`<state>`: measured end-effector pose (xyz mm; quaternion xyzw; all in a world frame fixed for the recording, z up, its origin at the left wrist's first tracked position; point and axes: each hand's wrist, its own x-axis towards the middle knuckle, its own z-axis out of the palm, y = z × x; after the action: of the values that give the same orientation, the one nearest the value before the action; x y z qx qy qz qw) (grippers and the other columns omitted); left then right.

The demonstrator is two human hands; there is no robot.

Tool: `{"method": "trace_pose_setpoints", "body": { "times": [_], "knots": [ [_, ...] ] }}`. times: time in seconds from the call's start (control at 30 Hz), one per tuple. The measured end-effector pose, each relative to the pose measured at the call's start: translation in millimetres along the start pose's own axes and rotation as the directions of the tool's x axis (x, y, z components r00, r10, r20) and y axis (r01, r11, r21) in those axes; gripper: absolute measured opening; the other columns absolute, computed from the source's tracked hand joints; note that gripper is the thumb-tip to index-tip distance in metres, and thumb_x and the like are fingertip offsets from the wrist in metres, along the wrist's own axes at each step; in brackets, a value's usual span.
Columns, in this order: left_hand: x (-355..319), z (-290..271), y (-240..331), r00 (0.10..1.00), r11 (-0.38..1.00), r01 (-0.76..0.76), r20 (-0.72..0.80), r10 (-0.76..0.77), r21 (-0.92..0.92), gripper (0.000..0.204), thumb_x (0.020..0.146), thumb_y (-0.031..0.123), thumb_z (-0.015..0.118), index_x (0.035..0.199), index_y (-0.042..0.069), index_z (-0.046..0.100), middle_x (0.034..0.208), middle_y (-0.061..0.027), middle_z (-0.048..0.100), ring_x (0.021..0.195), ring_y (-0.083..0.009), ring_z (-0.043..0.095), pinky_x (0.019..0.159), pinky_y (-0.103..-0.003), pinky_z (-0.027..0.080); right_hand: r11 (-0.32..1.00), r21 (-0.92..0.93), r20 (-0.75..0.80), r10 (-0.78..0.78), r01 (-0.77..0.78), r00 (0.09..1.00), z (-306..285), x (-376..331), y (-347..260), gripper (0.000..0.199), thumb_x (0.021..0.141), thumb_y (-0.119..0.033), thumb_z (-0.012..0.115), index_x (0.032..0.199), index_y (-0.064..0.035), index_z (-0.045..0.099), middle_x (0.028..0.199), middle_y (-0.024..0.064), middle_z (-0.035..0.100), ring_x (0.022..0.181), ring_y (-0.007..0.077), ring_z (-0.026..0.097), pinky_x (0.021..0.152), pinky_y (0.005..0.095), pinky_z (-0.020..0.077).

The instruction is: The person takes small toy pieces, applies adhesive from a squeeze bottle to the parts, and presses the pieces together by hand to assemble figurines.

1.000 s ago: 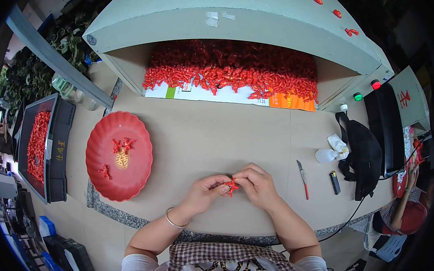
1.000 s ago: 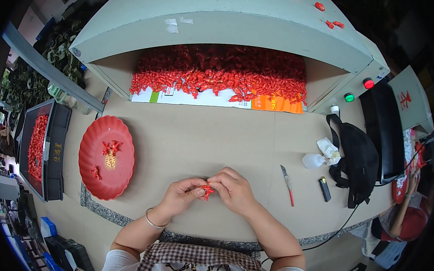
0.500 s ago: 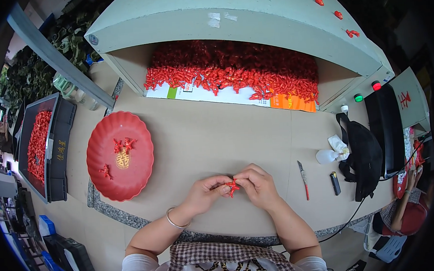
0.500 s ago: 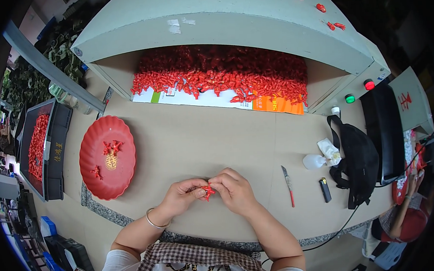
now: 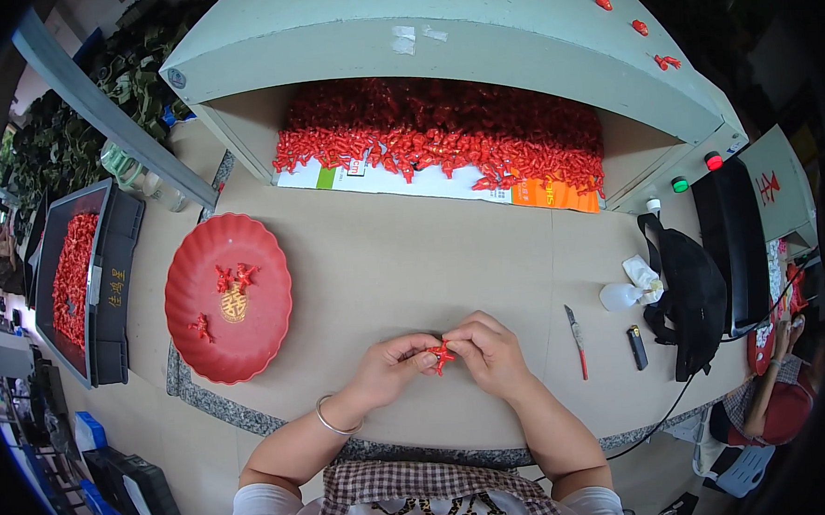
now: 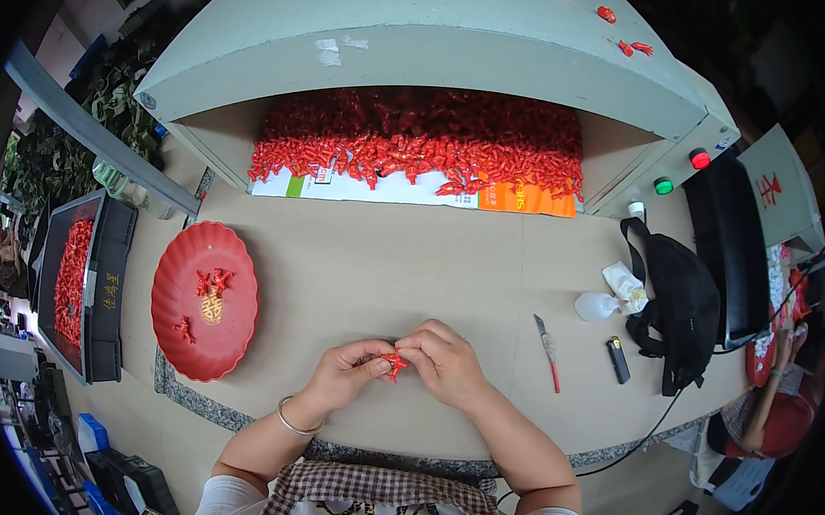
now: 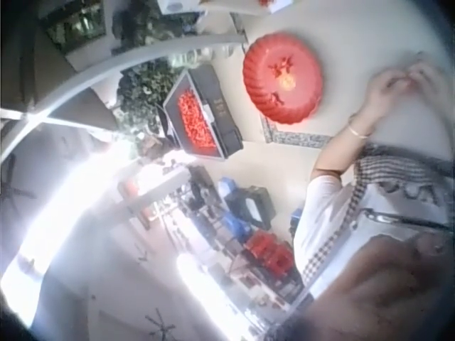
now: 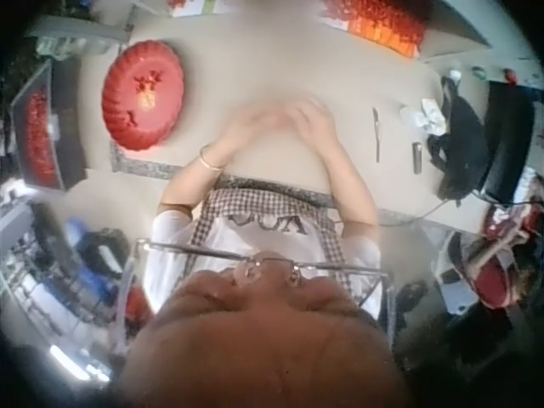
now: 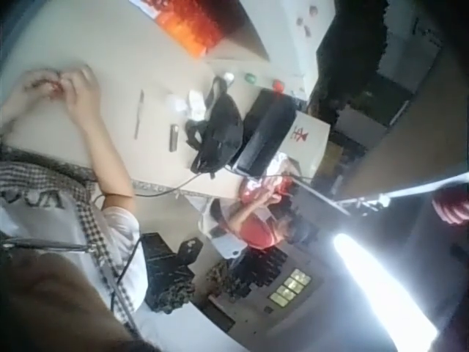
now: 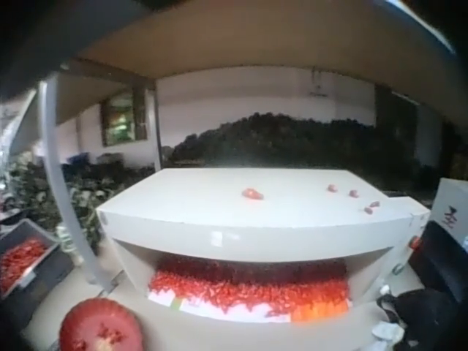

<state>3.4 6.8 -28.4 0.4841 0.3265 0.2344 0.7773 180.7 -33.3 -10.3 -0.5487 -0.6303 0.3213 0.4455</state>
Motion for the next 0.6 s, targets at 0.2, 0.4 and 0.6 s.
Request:
{"method": "trace_pose_setpoints", "body": {
  "times": [0.2, 0.4, 0.6],
  "knots": [
    [2.2, -3.1, 1.6, 1.0, 1.0, 0.0, 0.005, 0.0, -0.027, 0.021, 0.085, 0.009, 0.055, 0.104, 0.0, 0.056, 0.093, -0.0043, 0.06, 0.083, -0.0102, 0.057, 0.073, -0.024, 0.048, 0.995, 0.093, 0.032, 0.041, -0.043, 0.999, -3.1, 2.4, 0.7, 0.007, 0.079, -0.003, 0.059, 0.086, -0.0015, 0.059, 0.081, 0.0074, 0.056, 0.07, 0.0154, 0.056, 0.061, 0.025, 0.0457],
    [3.5, -5.4, 1.6, 0.999, 0.985, -0.032, -0.012, 0.03, -0.167, 0.019, 0.084, 0.006, 0.054, 0.103, 0.002, 0.055, 0.099, -0.0068, 0.059, 0.089, -0.0146, 0.057, 0.077, -0.027, 0.049, 0.952, 0.295, -0.087, 0.116, -0.086, 0.989, -2.0, -0.8, -2.8, 0.015, 0.079, -0.006, 0.06, 0.094, -0.0033, 0.058, 0.089, 0.0077, 0.055, 0.076, 0.0173, 0.056, 0.064, 0.0257, 0.0464],
    [5.6, -7.1, -3.2, 0.999, 0.944, -0.042, 0.003, 0.045, -0.327, 0.019, 0.084, 0.005, 0.053, 0.103, 0.004, 0.054, 0.101, -0.008, 0.058, 0.092, -0.0174, 0.057, 0.081, -0.029, 0.048, 0.994, 0.111, -0.046, 0.011, -0.006, 0.999, -3.2, 0.2, -10.7, 0.011, 0.078, -0.006, 0.061, 0.088, -0.0019, 0.059, 0.084, 0.0078, 0.056, 0.077, 0.0179, 0.055, 0.068, 0.0262, 0.0449]
  ]
}}
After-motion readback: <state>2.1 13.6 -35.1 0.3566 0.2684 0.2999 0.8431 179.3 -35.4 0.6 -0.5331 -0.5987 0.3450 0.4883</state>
